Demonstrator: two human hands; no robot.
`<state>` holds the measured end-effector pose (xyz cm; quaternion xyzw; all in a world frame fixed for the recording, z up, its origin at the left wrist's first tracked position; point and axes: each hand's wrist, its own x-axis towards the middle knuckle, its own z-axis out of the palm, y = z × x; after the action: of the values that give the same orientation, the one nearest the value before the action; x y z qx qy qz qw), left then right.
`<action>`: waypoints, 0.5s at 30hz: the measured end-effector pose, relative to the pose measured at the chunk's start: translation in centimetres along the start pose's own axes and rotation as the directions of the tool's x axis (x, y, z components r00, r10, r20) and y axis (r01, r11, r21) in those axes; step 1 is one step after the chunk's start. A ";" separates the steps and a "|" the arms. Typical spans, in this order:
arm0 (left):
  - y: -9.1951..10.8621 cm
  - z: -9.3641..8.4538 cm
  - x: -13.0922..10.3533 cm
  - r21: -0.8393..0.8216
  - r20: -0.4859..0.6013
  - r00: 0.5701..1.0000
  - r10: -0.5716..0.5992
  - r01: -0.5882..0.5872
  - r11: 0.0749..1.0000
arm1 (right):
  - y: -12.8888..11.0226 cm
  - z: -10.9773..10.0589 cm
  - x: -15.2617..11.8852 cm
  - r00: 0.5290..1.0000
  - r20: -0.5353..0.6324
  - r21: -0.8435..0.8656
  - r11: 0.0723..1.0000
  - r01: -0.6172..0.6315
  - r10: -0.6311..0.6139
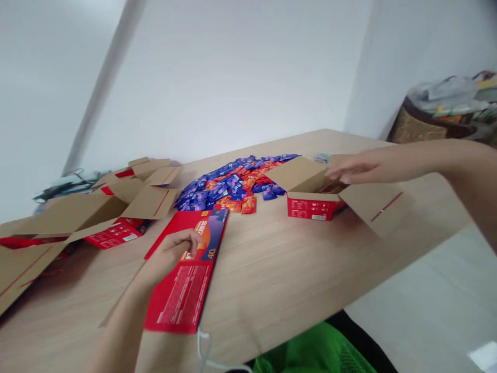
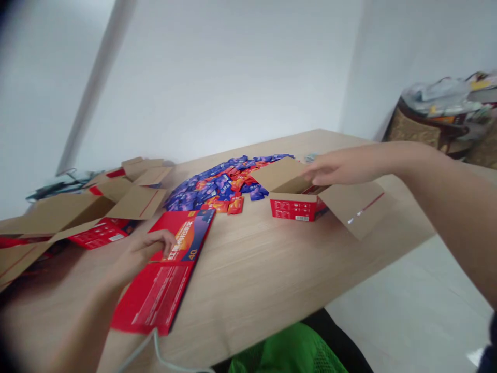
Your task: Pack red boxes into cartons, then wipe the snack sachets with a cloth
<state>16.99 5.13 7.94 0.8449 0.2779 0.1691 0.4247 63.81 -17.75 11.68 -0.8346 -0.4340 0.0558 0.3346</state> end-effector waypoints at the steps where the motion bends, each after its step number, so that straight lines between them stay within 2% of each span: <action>1: 0.5 1.9 1.0 -0.025 0.100 0.995 0.009 -0.007 1.000 | 2.2 -0.8 -0.7 0.997 -0.049 0.015 0.998 -0.060 0.061; 3: 1.2 5.6 2.8 -0.065 0.265 0.964 0.022 -0.005 0.998 | 6.9 -2.5 -1.3 0.975 -0.135 0.085 0.982 -0.168 0.178; 5: 1.5 9.1 4.5 -0.118 0.375 0.926 0.037 0.009 0.993 | 12.0 -4.3 -1.2 0.941 -0.170 0.208 0.944 -0.257 0.294; 7: 1.4 12.2 6.1 -0.175 0.418 0.907 0.051 0.025 0.984 | 17.4 -5.8 -0.4 0.913 -0.126 0.351 0.879 -0.324 0.388; 8: 1.3 13.4 6.9 -0.202 0.417 0.907 0.054 0.034 0.979 | 19.8 -6.3 0.1 0.905 -0.094 0.414 0.843 -0.344 0.415; 10: 0.9 15.5 8.4 -0.255 0.388 0.920 0.046 0.059 0.965 | 23.7 -6.4 1.0 0.858 -0.085 0.538 0.748 -0.388 0.506; 12: 0.6 17.0 10.0 -0.302 0.332 0.943 0.012 0.094 0.949 | 25.9 -5.3 1.7 0.843 0.001 0.676 0.621 -0.397 0.538; 13: 0.5 17.6 10.9 -0.316 0.296 0.955 -0.011 0.109 0.943 | 26.2 -4.4 1.8 0.853 0.073 0.726 0.559 -0.400 0.517; 14: 0.4 18.1 11.7 -0.324 0.256 0.966 -0.034 0.119 0.938 | 26.3 -3.4 1.9 0.867 0.134 0.745 0.528 -0.407 0.480; 15: 0.3 18.7 12.6 -0.328 0.219 0.974 -0.054 0.126 0.936 | 26.0 -2.4 1.9 0.881 0.137 0.713 0.573 -0.405 0.452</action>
<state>36.77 1.06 -2.02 0.7583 0.2374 0.1060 0.5977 83.79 -27.89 -1.92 -0.7143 -0.1510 0.2764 0.6250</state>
